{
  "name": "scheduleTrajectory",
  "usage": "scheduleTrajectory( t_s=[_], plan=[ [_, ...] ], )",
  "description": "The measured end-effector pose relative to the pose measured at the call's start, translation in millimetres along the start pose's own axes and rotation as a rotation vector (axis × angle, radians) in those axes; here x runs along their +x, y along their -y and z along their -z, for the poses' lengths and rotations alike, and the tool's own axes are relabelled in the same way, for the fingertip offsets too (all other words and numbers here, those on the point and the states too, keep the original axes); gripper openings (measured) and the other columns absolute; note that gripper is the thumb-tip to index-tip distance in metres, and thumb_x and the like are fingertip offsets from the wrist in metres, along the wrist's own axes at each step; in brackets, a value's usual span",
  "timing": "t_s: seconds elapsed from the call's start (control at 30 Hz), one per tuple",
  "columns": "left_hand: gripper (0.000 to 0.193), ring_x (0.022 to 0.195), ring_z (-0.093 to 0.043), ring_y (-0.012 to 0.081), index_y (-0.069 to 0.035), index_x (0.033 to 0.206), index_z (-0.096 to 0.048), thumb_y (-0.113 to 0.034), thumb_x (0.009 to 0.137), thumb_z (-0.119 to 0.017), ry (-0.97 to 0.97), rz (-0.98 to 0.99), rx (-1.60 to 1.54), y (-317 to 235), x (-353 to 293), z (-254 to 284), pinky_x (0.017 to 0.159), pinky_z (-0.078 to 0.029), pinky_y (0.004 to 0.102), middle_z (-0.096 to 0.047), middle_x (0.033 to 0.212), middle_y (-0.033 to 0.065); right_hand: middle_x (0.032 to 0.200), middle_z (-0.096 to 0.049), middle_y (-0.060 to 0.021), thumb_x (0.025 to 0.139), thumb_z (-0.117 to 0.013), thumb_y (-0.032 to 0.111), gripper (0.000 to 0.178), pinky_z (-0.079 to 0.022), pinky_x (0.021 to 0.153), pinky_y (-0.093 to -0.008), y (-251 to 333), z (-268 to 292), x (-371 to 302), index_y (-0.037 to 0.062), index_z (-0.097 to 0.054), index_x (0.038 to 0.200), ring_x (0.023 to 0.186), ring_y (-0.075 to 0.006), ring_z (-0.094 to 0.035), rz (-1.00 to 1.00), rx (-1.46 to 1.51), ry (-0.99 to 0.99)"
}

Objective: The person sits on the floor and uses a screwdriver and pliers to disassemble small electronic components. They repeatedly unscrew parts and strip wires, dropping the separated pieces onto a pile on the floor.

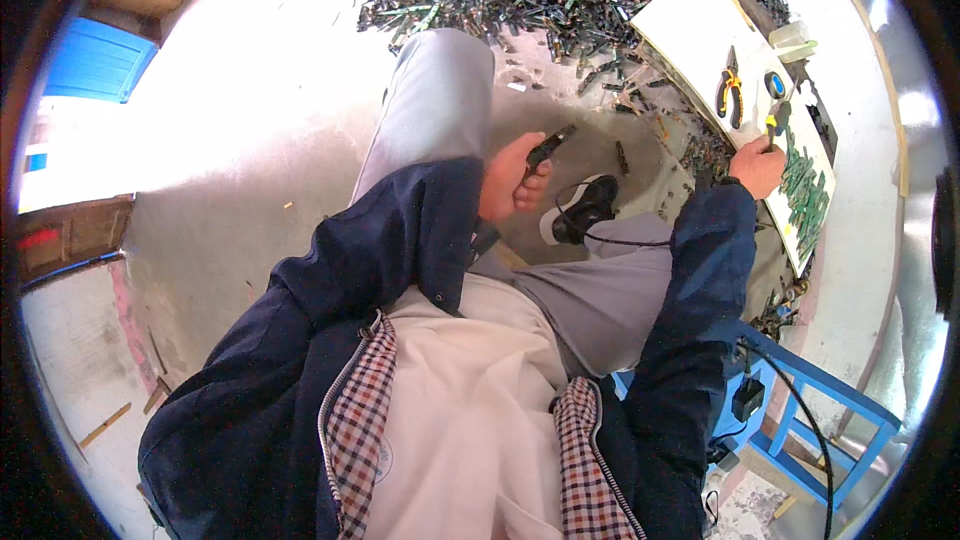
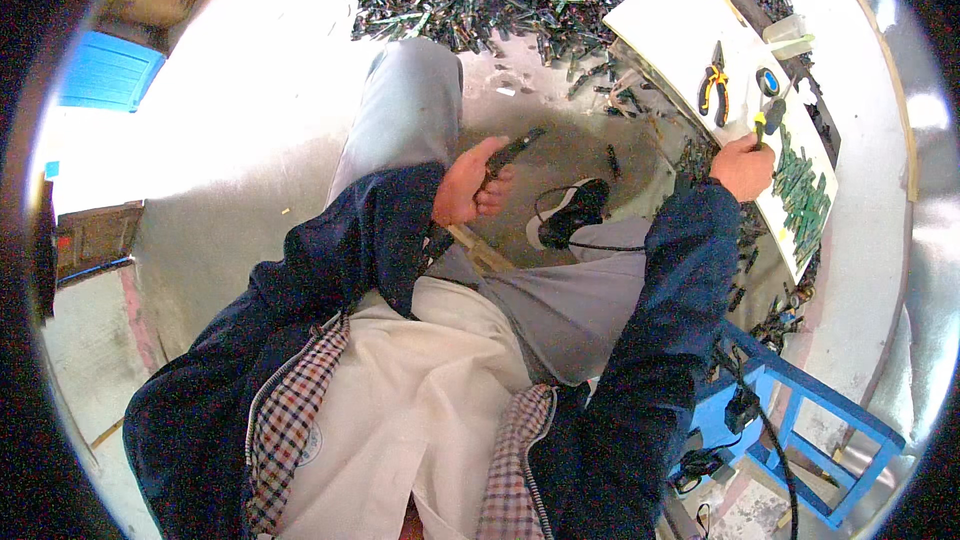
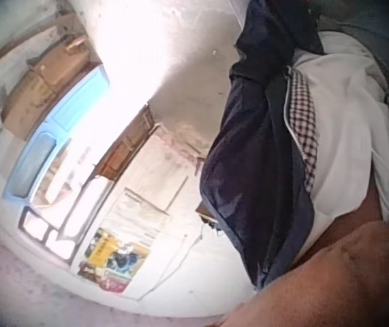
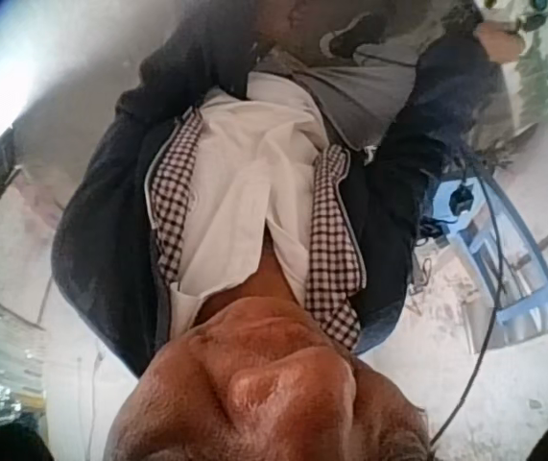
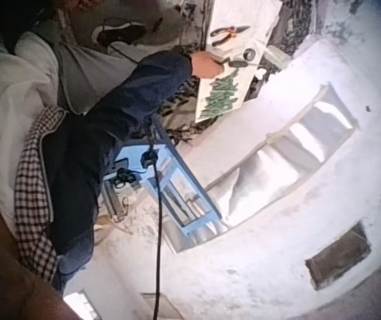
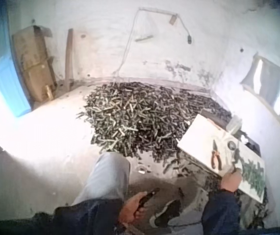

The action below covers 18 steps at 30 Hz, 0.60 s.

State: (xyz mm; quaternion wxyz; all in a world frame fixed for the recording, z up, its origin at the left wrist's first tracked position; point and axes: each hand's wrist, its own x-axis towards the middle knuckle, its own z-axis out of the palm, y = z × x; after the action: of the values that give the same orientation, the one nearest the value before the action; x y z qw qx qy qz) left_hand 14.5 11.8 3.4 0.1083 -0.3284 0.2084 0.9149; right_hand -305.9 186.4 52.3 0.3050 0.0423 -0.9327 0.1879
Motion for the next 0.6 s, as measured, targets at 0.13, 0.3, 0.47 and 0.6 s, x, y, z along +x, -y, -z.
scheduleTrajectory(
  t_s=[0.13,0.3,0.47,0.6],
  plan=[
    [0.047,0.038,-0.023,0.0087,-0.016,0.063,-0.037,-0.057,0.085,-0.042,-0.006,-0.041,0.034,3.9,-0.3,3.9,0.037,-0.018,0.026,-0.029,0.048,-0.0059,0.066,-0.055,-0.0056,0.086,-0.058,0.02,0.025,-0.043,0.053,-0.0272,24.6,65.3,-38.3,-0.0024,-0.055,0.098,0.056,-0.0148,-0.052,-0.064,1.062,0.076],
    [0.046,0.038,-0.021,0.0085,-0.016,0.063,-0.038,-0.055,0.087,-0.039,0.058,-0.009,0.073,6.7,-0.8,-0.1,0.037,-0.017,0.0259,-0.026,0.048,-0.0067,0.059,-0.045,-0.0007,0.089,-0.056,0.023,0.021,-0.033,0.043,-0.0233,3.7,131.6,-134.5,0.0024,-0.054,0.094,0.047,-0.0089,-0.038,-0.507,1.496,0.647],
    [0.044,0.038,-0.02,0.0085,-0.016,0.066,-0.039,-0.054,0.088,-0.037,0.074,-0.052,0.159,14.1,7.7,-1.8,0.038,-0.017,0.0264,-0.025,0.049,-0.0069,0.064,-0.056,-0.0048,0.089,-0.058,0.02,0.02,-0.039,0.046,-0.0226,19.3,154.2,-195.0,0.0009,-0.057,0.091,0.052,-0.0106,-0.05,-0.438,1.228,0.695],
    [0.041,0.039,-0.021,0.0086,-0.016,0.068,-0.039,-0.052,0.088,-0.036,0.105,-0.051,0.158,17.4,13.0,-1.7,0.038,-0.018,0.0274,-0.027,0.05,-0.0066,0.065,-0.057,-0.0048,0.09,-0.057,0.021,0.022,-0.04,0.047,-0.0223,27.8,153.8,-205.0,-0.0007,-0.057,0.091,0.052,-0.0103,-0.05,-0.379,1.212,0.697]
  ],
)
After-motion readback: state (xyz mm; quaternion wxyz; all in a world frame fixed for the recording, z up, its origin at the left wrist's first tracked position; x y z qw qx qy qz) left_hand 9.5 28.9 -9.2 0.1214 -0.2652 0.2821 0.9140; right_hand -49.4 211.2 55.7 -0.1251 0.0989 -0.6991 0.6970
